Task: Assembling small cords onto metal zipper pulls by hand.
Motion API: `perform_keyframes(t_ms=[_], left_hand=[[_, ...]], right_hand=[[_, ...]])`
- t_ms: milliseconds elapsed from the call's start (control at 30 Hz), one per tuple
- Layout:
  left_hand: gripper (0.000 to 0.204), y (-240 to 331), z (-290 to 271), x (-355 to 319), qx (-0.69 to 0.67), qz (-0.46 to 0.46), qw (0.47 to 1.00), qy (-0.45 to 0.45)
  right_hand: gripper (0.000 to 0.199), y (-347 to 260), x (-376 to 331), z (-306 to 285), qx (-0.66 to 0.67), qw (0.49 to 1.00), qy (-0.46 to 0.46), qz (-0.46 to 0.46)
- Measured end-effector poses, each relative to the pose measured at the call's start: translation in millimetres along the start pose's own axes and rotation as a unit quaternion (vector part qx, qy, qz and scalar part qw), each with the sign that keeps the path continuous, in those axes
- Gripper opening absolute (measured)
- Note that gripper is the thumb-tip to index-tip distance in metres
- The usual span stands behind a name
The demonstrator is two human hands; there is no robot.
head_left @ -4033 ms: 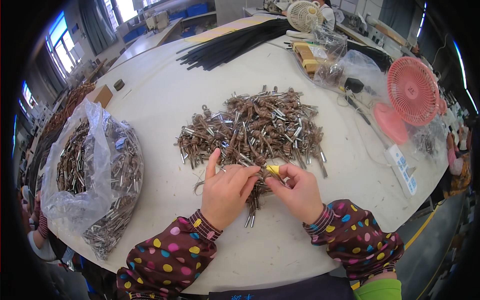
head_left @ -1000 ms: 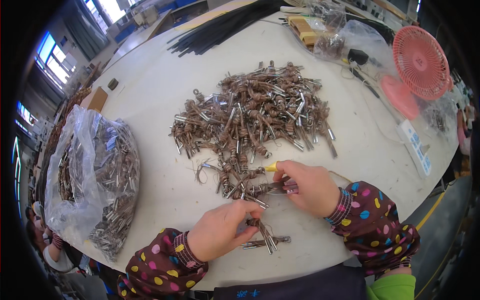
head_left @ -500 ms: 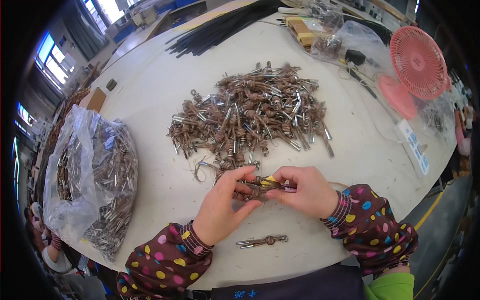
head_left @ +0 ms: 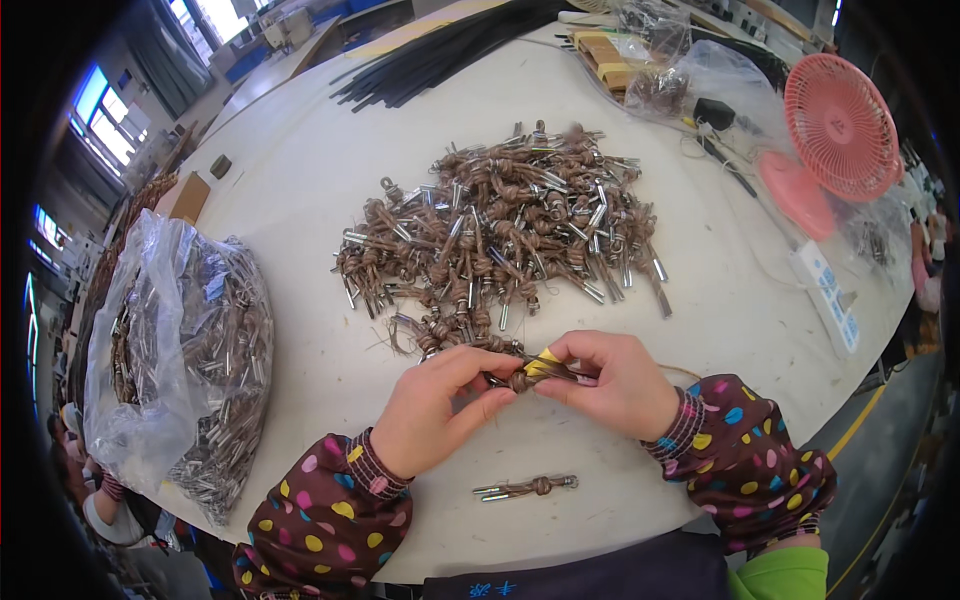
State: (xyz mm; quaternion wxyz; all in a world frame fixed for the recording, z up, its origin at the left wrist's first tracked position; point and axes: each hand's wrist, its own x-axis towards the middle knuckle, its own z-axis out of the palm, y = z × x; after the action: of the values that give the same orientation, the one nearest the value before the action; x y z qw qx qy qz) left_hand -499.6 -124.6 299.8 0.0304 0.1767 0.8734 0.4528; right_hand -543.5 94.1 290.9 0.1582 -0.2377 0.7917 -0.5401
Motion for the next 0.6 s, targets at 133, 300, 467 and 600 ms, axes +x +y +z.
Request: perform_keyframes(t_ms=[133,300,467,600], left_hand=[[0.045,4.3,3.5,-5.6,-0.032,-0.035,0.998,0.028],[0.053,10.5,10.8,-14.0,0.110,-0.005,0.992,0.068],[0.054,13.0,15.6,-14.0,0.083,-0.006,0.994,0.074],[0.052,5.4,17.7,-16.6,-0.028,-0.020,0.995,0.095]], right_hand=[[0.017,-3.8,1.6,-0.6,0.045,0.993,-0.039,0.103],[0.022,7.2,0.7,4.0,0.037,0.996,-0.050,0.068],[0.030,1.8,-0.3,7.4,-0.046,0.998,0.031,-0.030],[0.033,-1.9,-1.6,15.9,-0.056,0.992,0.030,-0.110]])
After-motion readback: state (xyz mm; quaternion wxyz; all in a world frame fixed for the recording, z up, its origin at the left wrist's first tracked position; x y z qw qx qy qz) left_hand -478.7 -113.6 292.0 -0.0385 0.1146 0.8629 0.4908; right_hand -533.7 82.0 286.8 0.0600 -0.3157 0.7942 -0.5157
